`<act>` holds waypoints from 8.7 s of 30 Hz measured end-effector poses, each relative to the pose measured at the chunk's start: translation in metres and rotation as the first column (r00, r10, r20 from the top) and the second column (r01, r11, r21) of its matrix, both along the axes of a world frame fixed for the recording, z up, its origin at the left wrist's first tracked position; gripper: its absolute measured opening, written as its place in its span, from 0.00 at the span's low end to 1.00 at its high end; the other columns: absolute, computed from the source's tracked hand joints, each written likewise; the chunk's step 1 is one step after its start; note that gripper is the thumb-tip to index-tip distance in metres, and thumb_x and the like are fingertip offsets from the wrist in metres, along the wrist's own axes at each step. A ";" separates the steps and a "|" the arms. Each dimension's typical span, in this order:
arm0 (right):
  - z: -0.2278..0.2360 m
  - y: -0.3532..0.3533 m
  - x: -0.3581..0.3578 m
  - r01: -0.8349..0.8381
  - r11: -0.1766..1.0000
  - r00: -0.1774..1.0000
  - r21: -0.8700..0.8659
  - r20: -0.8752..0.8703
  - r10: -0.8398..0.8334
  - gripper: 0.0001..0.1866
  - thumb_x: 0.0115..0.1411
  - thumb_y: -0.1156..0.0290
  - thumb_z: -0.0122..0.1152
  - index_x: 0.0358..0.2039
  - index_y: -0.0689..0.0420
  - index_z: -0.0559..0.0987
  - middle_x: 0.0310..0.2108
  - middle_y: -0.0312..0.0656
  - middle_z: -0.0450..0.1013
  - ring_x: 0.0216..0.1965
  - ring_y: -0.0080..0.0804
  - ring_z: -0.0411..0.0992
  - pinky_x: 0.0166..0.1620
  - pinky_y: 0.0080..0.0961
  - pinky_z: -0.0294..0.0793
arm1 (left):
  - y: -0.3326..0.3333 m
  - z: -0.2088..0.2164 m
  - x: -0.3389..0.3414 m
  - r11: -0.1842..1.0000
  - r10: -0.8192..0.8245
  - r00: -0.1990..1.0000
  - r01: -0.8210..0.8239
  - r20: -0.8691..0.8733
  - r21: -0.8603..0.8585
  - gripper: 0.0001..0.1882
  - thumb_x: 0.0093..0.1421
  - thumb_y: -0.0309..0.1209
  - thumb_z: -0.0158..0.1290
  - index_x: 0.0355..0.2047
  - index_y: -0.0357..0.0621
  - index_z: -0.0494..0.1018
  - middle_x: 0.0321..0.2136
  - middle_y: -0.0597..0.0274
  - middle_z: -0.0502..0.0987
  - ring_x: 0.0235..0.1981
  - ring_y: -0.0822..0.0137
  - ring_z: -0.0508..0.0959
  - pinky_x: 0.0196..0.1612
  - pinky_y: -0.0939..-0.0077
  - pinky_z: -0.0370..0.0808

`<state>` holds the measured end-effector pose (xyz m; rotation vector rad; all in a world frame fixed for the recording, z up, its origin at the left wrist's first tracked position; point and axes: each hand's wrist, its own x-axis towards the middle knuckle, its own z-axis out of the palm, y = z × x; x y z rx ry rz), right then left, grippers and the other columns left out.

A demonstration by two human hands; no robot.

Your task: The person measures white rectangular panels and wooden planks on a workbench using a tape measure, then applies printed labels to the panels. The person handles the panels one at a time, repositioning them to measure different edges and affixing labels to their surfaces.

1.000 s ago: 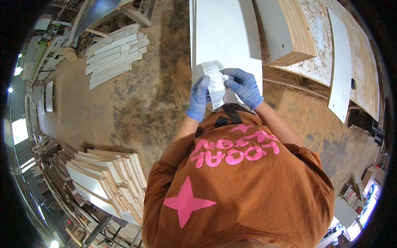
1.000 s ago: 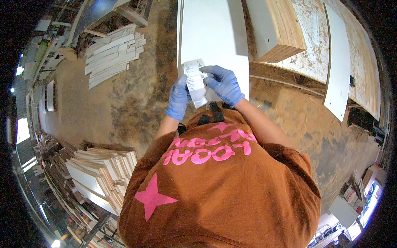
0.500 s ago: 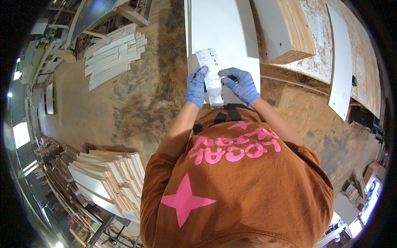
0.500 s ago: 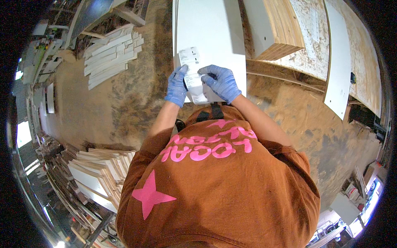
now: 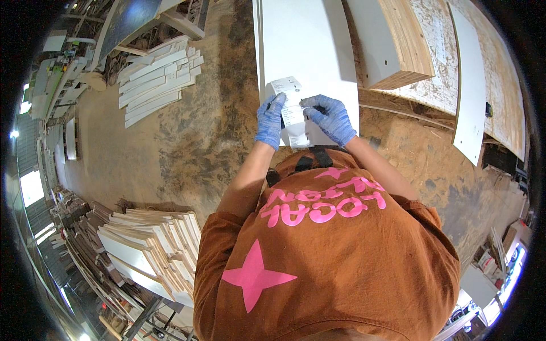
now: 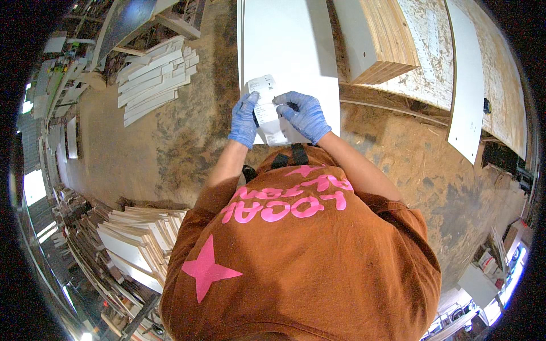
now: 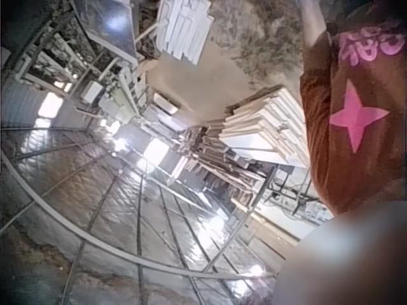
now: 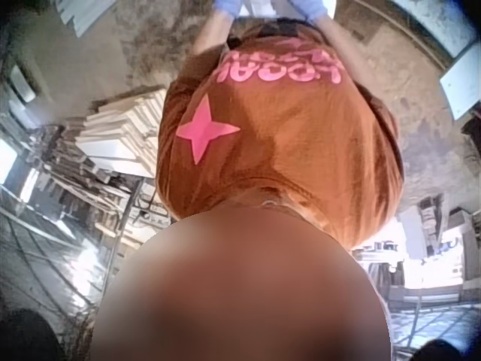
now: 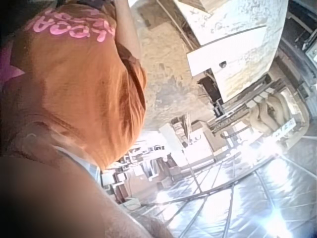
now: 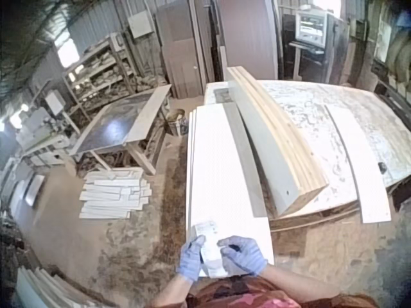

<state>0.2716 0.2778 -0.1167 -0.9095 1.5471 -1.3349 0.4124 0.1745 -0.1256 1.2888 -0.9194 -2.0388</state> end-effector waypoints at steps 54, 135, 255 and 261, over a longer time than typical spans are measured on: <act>0.013 0.086 -0.030 0.214 0.966 0.839 0.147 0.478 -0.259 0.32 0.53 0.71 0.68 0.56 0.65 0.67 0.46 0.47 0.74 0.47 0.34 0.72 0.49 0.28 0.74 | 0.002 -0.004 0.094 0.914 -0.308 0.940 0.335 0.147 -0.227 0.21 0.61 0.37 0.54 0.49 0.33 0.73 0.41 0.63 0.77 0.42 0.72 0.74 0.48 0.78 0.70; 0.057 0.064 0.007 -0.005 1.000 0.990 0.006 0.144 0.004 0.10 0.56 0.77 0.62 0.39 0.65 0.80 0.34 0.39 0.77 0.33 0.20 0.72 0.39 0.19 0.74 | 0.059 0.031 0.017 0.971 -0.224 0.966 0.210 -0.129 -0.112 0.21 0.61 0.43 0.55 0.44 0.37 0.75 0.35 0.61 0.79 0.32 0.73 0.78 0.35 0.81 0.77; -0.004 0.396 -0.306 0.501 0.834 0.842 0.230 0.093 -0.532 0.20 0.60 0.66 0.59 0.50 0.62 0.74 0.47 0.43 0.74 0.47 0.29 0.72 0.51 0.26 0.71 | 0.202 0.036 -0.112 0.871 -0.488 0.848 0.487 -0.209 -0.061 0.27 0.65 0.47 0.48 0.53 0.37 0.69 0.45 0.63 0.76 0.42 0.71 0.74 0.46 0.76 0.72; -0.007 0.211 -0.162 -0.015 0.993 0.956 0.114 0.292 -0.019 0.17 0.61 0.67 0.58 0.47 0.62 0.76 0.45 0.39 0.73 0.48 0.26 0.70 0.53 0.23 0.67 | 0.121 0.050 0.021 0.976 -0.045 0.984 0.080 0.172 -0.201 0.21 0.63 0.44 0.51 0.45 0.37 0.73 0.36 0.63 0.76 0.35 0.72 0.77 0.35 0.79 0.76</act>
